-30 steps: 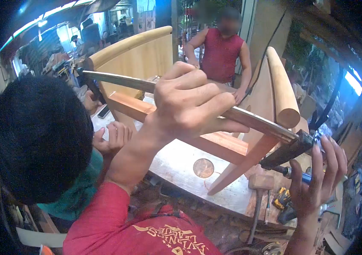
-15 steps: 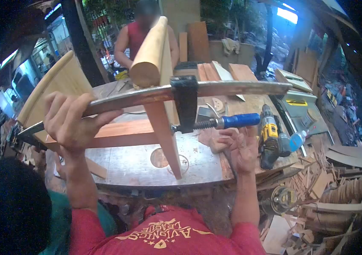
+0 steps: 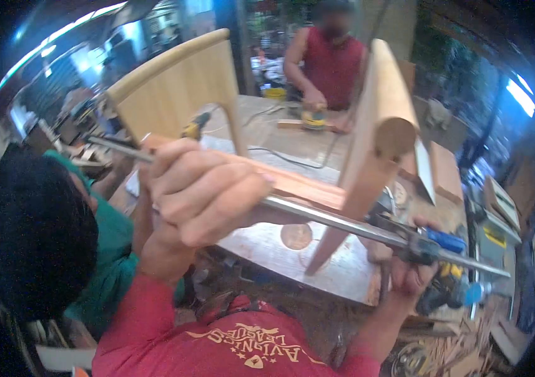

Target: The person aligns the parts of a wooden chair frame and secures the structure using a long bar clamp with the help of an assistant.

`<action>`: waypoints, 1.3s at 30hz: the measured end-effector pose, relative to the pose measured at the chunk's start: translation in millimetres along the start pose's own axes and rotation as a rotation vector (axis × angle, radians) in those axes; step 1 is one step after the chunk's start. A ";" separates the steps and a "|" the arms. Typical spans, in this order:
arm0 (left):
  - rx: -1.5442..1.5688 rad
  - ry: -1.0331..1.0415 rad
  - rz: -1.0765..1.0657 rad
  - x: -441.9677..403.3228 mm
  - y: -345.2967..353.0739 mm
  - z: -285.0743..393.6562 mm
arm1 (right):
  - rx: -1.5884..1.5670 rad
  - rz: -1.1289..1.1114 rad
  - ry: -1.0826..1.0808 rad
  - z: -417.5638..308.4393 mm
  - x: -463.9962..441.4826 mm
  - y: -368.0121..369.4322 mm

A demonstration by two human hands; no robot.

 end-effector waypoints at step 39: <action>-0.007 -0.104 -0.075 3.5 -33.8 7.6 | -0.077 0.222 -0.187 70.8 15.0 109.9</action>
Point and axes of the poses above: each hand's wrist, its own x-axis away from the middle knuckle, its own y-axis out of the palm, z = x × y, the point moved 1 cm from there along -x, towards the middle knuckle, and after that the axes turned 11 degrees about x, right-handed, at the moved point
